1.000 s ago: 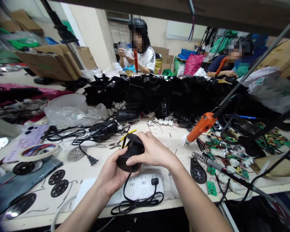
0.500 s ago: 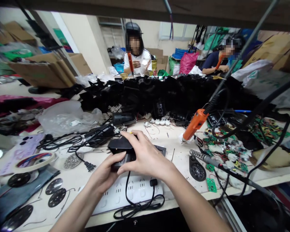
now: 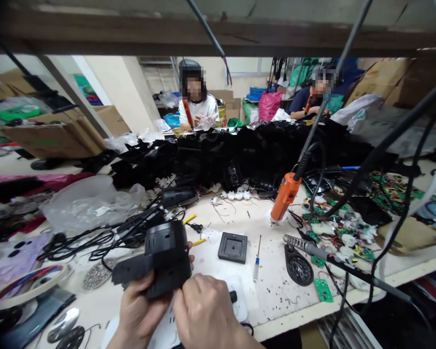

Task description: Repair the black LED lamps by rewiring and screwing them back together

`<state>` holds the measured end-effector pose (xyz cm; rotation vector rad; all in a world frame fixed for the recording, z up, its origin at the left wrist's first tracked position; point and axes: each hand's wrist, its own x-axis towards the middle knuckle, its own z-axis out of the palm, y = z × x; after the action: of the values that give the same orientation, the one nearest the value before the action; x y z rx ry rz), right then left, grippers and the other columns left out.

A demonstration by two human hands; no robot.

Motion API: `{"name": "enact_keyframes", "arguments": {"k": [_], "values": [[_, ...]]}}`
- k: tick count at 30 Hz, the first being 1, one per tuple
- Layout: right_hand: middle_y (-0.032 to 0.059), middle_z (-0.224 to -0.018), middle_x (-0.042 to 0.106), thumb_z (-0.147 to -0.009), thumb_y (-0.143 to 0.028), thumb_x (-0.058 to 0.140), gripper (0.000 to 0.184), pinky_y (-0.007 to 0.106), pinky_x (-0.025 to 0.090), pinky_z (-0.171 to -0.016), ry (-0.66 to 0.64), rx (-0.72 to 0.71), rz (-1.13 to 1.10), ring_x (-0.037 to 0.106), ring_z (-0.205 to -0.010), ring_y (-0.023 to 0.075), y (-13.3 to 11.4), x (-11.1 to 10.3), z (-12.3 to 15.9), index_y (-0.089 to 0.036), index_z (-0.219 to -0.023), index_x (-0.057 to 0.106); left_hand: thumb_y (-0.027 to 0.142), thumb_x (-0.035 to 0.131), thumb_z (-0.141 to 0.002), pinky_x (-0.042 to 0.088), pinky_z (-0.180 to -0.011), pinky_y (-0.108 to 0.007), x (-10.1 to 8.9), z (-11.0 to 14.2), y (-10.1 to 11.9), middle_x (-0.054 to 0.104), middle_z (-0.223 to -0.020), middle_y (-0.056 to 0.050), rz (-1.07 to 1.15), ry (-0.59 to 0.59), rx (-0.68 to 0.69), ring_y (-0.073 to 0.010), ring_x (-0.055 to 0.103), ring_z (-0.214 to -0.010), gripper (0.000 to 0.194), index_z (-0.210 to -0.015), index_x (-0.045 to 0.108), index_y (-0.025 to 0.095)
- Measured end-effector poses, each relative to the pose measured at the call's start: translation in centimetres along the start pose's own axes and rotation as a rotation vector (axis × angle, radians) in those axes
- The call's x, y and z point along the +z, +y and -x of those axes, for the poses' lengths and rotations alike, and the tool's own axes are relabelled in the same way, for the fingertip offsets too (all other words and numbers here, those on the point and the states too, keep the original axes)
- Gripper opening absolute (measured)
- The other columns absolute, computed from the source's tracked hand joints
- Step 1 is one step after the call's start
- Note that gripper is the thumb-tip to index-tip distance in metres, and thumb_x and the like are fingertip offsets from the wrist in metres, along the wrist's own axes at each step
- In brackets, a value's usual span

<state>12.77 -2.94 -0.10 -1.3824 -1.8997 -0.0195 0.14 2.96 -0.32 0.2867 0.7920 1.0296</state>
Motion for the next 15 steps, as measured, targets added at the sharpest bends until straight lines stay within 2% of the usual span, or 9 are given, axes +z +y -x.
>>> {"name": "enact_keyframes", "arguments": {"k": [3,6,8,9,11,12,13,15], "values": [[0.0031,-0.053,0.055,-0.090,-0.008,0.030,0.038,0.032,0.032,-0.048,-0.024,-0.031,0.014,0.053,-0.048,0.0179,0.3,-0.3,-0.2,-0.022,-0.061,0.050,0.015,0.066,-0.053,0.048,-0.100,-0.050,0.1,-0.1,-0.4,0.077,-0.094,-0.008,0.009,0.022,0.031,-0.0354,0.066,-0.104,0.045,-0.097,0.073,0.018],[0.0020,-0.058,0.058,-0.094,-0.014,0.034,0.036,0.029,0.037,-0.052,-0.203,0.063,-0.144,0.055,-0.053,0.0156,0.9,-2.1,-0.2,-0.021,-0.065,0.054,0.008,0.065,-0.047,0.054,-0.093,-0.046,1.3,0.3,-0.6,0.076,-0.078,-0.005,0.019,0.162,0.089,-0.0331,0.069,-0.094,0.048,-0.093,0.073,0.017],[0.0017,-0.066,0.063,-0.097,-0.020,0.038,0.033,0.026,0.042,-0.057,-0.298,0.160,-0.293,0.059,-0.060,0.0145,2.0,-4.0,0.2,-0.020,-0.072,0.060,0.005,0.064,-0.048,0.058,-0.085,-0.041,2.4,1.0,-0.5,0.075,-0.073,-0.005,-0.017,0.268,0.089,-0.0298,0.071,-0.086,0.042,-0.088,0.072,0.015],[0.0016,-0.071,0.066,-0.097,-0.023,0.041,0.030,0.025,0.045,-0.061,-0.304,0.231,-0.366,0.062,-0.065,0.0143,2.7,-5.0,0.6,-0.020,-0.077,0.063,0.006,0.064,-0.051,0.060,-0.081,-0.040,2.8,1.5,-0.3,0.075,-0.073,-0.006,-0.044,0.304,0.066,-0.0287,0.071,-0.083,0.036,-0.085,0.071,0.013],[0.0025,-0.074,0.068,-0.096,-0.027,0.044,0.026,0.026,0.048,-0.063,-0.182,0.421,-0.407,0.064,-0.068,0.0157,4.6,-6.9,1.9,-0.021,-0.084,0.066,0.011,0.064,-0.062,0.061,-0.075,-0.043,3.4,2.7,0.0,0.075,-0.080,-0.010,-0.089,0.346,-0.002,-0.0297,0.071,-0.082,0.023,-0.084,0.070,0.011],[0.0024,-0.071,0.067,-0.094,-0.030,0.047,0.024,0.026,0.049,-0.061,-0.096,0.523,-0.384,0.064,-0.064,0.0160,5.5,-7.7,2.7,-0.020,-0.082,0.066,0.013,0.064,-0.066,0.061,-0.073,-0.045,3.4,3.4,0.2,0.075,-0.085,-0.013,-0.106,0.359,-0.033,-0.0315,0.071,-0.084,0.021,-0.086,0.069,0.010],[0.0026,-0.072,0.068,-0.091,-0.031,0.051,0.020,0.027,0.050,-0.060,-0.065,0.603,-0.358,0.064,-0.063,0.0163,6.3,-8.2,3.6,-0.020,-0.083,0.066,0.015,0.063,-0.070,0.061,-0.072,-0.047,3.2,4.2,0.3,0.075,-0.090,-0.015,-0.124,0.372,-0.056,-0.0333,0.071,-0.087,0.022,-0.090,0.069,0.009],[0.0023,-0.073,0.067,-0.084,-0.026,0.058,0.010,0.026,0.051,-0.059,-0.105,0.700,-0.332,0.063,-0.063,0.0160,7.3,-8.3,5.1,-0.020,-0.084,0.066,0.016,0.062,-0.072,0.062,-0.073,-0.048,2.3,5.8,0.2,0.074,-0.098,-0.016,-0.168,0.391,-0.080,-0.0349,0.070,-0.093,0.027,-0.097,0.067,0.008]]}}
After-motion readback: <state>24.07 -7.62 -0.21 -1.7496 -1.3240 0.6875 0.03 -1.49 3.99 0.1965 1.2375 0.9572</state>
